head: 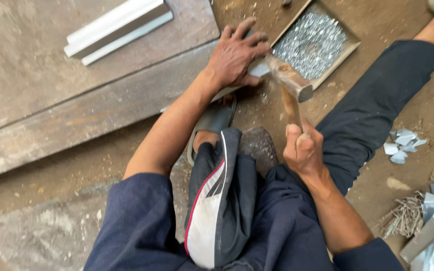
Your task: The person sits on the floor and uses a hammer and chisel to cut aluminum profiles into short pieces. They repeatedly position the chisel on the profile, strike it with the hammer, and separate the cut piece, stacking the finished pieces nearby.
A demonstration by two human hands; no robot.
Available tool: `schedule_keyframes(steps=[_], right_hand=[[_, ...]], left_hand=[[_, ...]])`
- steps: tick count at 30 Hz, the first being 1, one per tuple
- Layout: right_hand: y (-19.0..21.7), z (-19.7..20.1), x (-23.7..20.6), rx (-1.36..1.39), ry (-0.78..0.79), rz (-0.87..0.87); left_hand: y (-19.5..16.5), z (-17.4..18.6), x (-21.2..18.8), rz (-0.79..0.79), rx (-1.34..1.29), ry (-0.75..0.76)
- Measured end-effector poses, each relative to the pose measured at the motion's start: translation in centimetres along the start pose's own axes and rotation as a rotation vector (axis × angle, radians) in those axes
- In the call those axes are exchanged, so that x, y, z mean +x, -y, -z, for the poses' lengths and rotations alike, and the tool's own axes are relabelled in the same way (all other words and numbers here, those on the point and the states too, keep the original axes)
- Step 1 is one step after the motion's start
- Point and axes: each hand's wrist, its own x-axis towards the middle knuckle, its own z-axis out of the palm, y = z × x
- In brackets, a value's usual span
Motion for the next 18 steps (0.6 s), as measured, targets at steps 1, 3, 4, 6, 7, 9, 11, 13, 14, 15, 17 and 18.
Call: schedule_keyframes(steps=[1,3,4,6,7,9,11,13,14,15,17,18], right_hand=[[0.1,0.0,0.1,-0.053,0.027,0.083],[0.1,0.2,0.4,-0.124,0.054,0.163],[0.1,0.4,0.5,-0.136,0.063,0.142],[0.1,0.9,0.8,0.095,0.135,-0.093],[0.1,1.2,0.8,0.342,0.204,-0.337],[0.4,1.6,0.6,0.824,0.308,-0.556],[0.6,1.8,0.2,1.296,0.363,-0.453],[0.9,1.6,-0.3,0.657,0.116,-0.304],[0.9,1.3,-0.6,0.337,-0.010,-0.237],[0.9,1.0,-0.8,0.331,-0.092,-0.142],[0.7,-0.1,-1.0,0.318,-0.231,0.025],[0.5,-0.7,-0.8,0.201,-0.220,0.135]], left_hand=[[-0.1,0.0,-0.1,0.020,0.006,0.023],[-0.1,0.0,0.1,0.023,0.060,0.037],[-0.1,-0.1,0.1,0.017,0.063,0.038],[0.1,-0.2,0.3,0.030,0.058,0.036],[0.3,-0.2,0.3,0.012,0.070,0.027],[0.5,-0.2,0.3,-0.015,0.092,0.004],[0.7,-0.2,0.3,0.013,0.075,0.027],[0.8,-0.3,0.4,0.024,0.080,0.044],[0.9,-0.4,0.4,0.027,0.085,0.053],[0.9,-0.4,0.5,0.036,0.090,0.057],[1.0,-0.5,0.5,0.009,0.093,0.039],[1.0,-0.4,0.4,0.009,0.092,0.030]])
